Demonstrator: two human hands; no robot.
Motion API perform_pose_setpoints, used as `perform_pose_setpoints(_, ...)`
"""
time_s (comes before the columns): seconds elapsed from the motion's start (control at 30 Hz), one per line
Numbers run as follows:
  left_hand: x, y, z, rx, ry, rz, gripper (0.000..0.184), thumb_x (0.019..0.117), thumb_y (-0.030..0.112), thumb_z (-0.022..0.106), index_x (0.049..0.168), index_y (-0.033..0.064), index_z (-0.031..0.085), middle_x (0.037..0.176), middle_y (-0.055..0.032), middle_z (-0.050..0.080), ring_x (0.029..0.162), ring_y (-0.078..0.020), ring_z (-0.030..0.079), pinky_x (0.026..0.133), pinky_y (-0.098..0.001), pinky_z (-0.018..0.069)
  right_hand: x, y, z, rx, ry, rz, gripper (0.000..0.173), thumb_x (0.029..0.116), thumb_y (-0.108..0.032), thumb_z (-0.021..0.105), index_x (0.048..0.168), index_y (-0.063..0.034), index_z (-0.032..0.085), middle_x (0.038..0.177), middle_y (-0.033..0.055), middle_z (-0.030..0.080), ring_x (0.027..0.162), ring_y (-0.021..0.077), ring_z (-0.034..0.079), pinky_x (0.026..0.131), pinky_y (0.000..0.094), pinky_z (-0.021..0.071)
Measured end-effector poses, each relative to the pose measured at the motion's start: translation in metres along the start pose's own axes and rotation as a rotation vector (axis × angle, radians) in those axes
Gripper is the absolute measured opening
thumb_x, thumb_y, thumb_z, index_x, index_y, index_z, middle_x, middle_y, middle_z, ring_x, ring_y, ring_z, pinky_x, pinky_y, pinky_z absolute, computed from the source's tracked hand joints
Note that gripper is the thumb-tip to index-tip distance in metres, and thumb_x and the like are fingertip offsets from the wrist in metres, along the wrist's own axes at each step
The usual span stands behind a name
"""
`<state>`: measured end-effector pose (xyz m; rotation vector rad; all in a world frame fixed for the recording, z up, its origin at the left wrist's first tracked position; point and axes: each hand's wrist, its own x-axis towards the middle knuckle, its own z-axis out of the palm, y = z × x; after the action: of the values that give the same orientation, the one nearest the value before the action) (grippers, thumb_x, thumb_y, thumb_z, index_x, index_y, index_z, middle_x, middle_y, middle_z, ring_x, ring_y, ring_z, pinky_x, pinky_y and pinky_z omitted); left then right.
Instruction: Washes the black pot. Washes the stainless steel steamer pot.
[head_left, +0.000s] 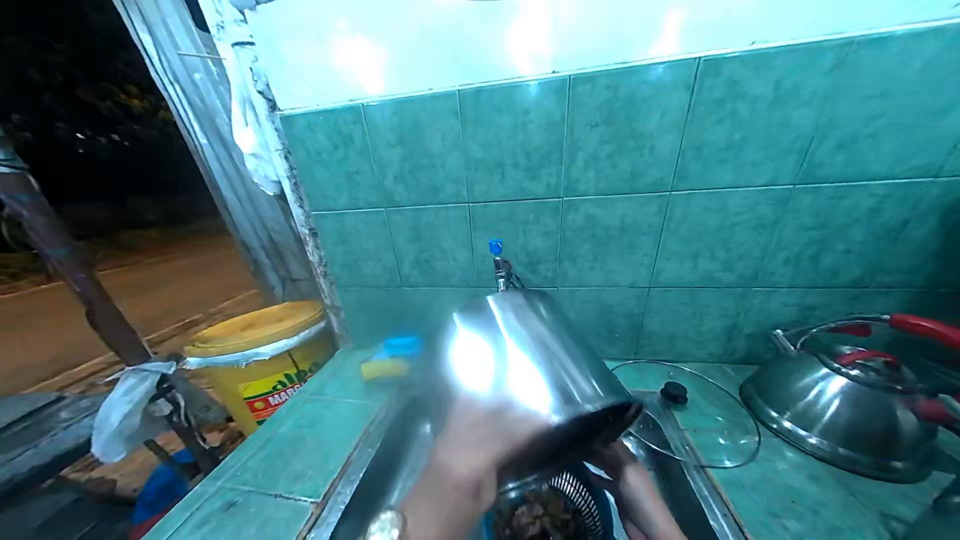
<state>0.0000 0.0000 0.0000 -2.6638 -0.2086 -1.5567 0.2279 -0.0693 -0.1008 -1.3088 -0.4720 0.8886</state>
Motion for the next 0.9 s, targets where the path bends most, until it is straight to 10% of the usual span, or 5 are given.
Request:
perform_pose_setpoints(0.13, 0.008, -0.033, -0.016, -0.012, 0.030, -0.349, 0.057, 0.0811, -0.008, 0.051, 0.131, 0.0128, 0.070, 0.133, 0.0002, 0.069, 0.127, -0.0106, 0.063, 0.108, -0.0374, 0.0534, -0.011, -0.019, -0.001, -0.408, 0.085, -0.345, 0.057, 0.1029, -0.016, 0.054, 0.155, 0.0002, 0.039, 0.152, 0.0237, 0.048, 0.137, 0.0314, 0.052, 0.111, 0.0462, 0.0448)
perform_pose_setpoints(0.3, 0.006, -0.041, -0.024, -0.153, 0.032, -0.628, 0.058, 0.0806, -0.007, 0.053, 0.132, 0.0150, 0.069, 0.124, 0.0027, 0.073, 0.113, -0.0039, 0.068, 0.097, -0.0292, 0.0583, -0.026, -0.015, 0.036, -0.852, 0.213, -1.099, 0.047, 0.0905, -0.020, 0.059, 0.131, 0.0016, 0.065, 0.134, 0.0301, 0.059, 0.124, 0.0483, 0.058, 0.102, 0.0602, 0.0497)
perform_pose_setpoints(0.43, 0.010, -0.032, -0.026, -0.136, -0.026, -0.560, 0.055, 0.0832, -0.009, 0.053, 0.130, 0.0129, 0.071, 0.125, 0.0016, 0.073, 0.115, -0.0043, 0.067, 0.100, -0.0287, 0.0572, -0.002, -0.036, 0.090, -1.177, -0.303, -0.565, 0.058, 0.1028, -0.029, 0.055, 0.155, -0.0063, 0.044, 0.162, 0.0248, 0.035, 0.152, 0.0397, 0.031, 0.125, 0.0505, 0.0269)
perform_pose_setpoints(0.7, 0.020, -0.022, -0.033, -0.176, -0.004, -0.433, 0.057, 0.0782, -0.011, 0.051, 0.128, 0.0073, 0.071, 0.124, -0.0013, 0.073, 0.116, -0.0050, 0.067, 0.100, -0.0250, 0.0569, 0.032, -0.035, 0.155, -1.222, -0.439, -0.484, 0.076, 0.1029, -0.031, 0.056, 0.164, -0.0041, 0.021, 0.172, 0.0212, 0.009, 0.160, 0.0333, 0.011, 0.130, 0.0458, 0.0135)
perform_pose_setpoints(0.9, 0.016, -0.026, -0.038, -0.143, -0.051, -0.361, 0.057, 0.0786, -0.012, 0.050, 0.128, 0.0070, 0.071, 0.126, -0.0023, 0.073, 0.120, -0.0071, 0.066, 0.103, -0.0273, 0.0554, -0.023, -0.017, 0.162, -1.567, -0.948, -0.291, 0.036, 0.1050, -0.019, 0.054, 0.135, -0.0007, 0.062, 0.135, 0.0275, 0.061, 0.127, 0.0463, 0.058, 0.104, 0.0670, 0.0448)
